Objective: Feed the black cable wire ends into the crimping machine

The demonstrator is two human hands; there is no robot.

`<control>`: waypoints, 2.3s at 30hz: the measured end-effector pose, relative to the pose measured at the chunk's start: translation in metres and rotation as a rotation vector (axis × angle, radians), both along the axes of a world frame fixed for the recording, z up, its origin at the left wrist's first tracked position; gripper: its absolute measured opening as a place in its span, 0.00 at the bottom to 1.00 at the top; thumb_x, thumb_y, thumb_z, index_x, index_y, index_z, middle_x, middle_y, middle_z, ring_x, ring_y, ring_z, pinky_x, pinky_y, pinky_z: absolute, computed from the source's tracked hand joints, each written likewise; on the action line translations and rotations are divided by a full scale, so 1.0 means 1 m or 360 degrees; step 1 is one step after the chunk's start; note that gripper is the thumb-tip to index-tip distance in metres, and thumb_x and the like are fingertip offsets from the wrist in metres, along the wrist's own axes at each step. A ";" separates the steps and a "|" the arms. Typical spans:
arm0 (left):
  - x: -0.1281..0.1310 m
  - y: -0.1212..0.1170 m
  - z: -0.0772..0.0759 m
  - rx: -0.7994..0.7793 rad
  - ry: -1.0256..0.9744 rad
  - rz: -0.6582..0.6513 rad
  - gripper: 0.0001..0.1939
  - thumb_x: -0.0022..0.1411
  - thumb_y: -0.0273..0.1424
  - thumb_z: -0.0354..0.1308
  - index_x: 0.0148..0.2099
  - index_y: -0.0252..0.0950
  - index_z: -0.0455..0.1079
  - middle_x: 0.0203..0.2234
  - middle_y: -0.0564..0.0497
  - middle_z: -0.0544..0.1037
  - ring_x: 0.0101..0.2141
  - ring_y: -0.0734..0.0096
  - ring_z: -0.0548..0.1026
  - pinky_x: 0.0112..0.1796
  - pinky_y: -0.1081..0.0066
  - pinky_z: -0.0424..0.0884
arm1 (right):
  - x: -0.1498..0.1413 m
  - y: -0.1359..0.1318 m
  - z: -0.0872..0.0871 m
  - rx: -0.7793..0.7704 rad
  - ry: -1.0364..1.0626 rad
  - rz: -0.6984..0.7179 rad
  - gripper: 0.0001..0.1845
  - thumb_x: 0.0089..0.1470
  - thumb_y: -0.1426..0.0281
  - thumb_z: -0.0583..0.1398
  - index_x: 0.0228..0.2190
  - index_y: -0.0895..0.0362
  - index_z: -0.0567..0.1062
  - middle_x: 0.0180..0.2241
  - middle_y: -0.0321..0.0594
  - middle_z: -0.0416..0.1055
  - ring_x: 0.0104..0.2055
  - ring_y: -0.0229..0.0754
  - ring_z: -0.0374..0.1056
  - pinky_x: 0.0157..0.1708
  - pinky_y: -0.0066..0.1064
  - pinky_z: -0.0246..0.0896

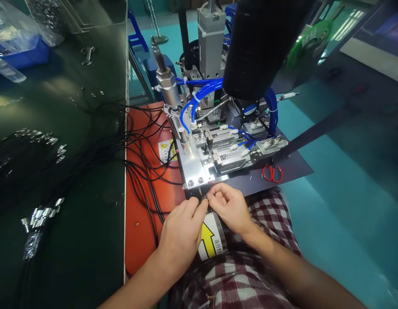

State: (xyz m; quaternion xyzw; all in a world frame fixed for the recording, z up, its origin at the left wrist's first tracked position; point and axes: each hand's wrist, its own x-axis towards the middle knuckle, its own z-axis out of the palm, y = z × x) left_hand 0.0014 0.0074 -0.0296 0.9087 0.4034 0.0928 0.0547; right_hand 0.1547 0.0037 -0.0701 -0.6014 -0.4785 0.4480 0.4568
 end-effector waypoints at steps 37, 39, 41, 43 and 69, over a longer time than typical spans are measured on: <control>0.000 0.002 0.004 -0.0064 -0.0013 -0.0004 0.18 0.63 0.21 0.45 0.51 0.30 0.69 0.31 0.46 0.72 0.30 0.64 0.71 0.30 0.68 0.72 | 0.016 -0.002 0.005 -0.0661 0.0899 0.0126 0.17 0.45 0.58 0.63 0.22 0.58 0.69 0.16 0.27 0.58 0.17 0.30 0.49 0.19 0.26 0.42; 0.000 0.002 0.003 -0.0074 -0.0033 0.0000 0.18 0.62 0.21 0.45 0.51 0.30 0.69 0.31 0.46 0.72 0.30 0.64 0.71 0.30 0.68 0.72 | 0.015 -0.002 0.005 -0.0622 0.0901 0.0066 0.18 0.46 0.56 0.63 0.23 0.59 0.70 0.20 0.29 0.63 0.17 0.29 0.52 0.20 0.26 0.44; 0.000 0.002 0.003 -0.0071 -0.0049 0.0002 0.18 0.63 0.21 0.45 0.51 0.30 0.70 0.31 0.45 0.72 0.30 0.65 0.71 0.29 0.68 0.72 | 0.012 -0.002 0.005 -0.0559 0.0879 0.0020 0.18 0.47 0.56 0.63 0.25 0.59 0.71 0.23 0.31 0.65 0.18 0.29 0.53 0.21 0.26 0.46; 0.000 0.003 0.002 -0.0067 -0.0069 0.0007 0.18 0.63 0.22 0.44 0.50 0.30 0.70 0.31 0.45 0.72 0.30 0.65 0.71 0.29 0.68 0.72 | 0.008 -0.003 0.005 -0.0493 0.0851 -0.0013 0.17 0.47 0.56 0.63 0.25 0.58 0.71 0.22 0.30 0.64 0.19 0.30 0.54 0.21 0.27 0.47; -0.001 0.006 -0.002 -0.0230 -0.0570 0.0124 0.16 0.64 0.21 0.44 0.46 0.32 0.72 0.33 0.46 0.73 0.35 0.68 0.72 0.35 0.70 0.71 | 0.002 -0.002 0.005 -0.0477 0.0937 0.0005 0.18 0.46 0.56 0.63 0.21 0.57 0.67 0.15 0.28 0.60 0.18 0.33 0.54 0.22 0.28 0.47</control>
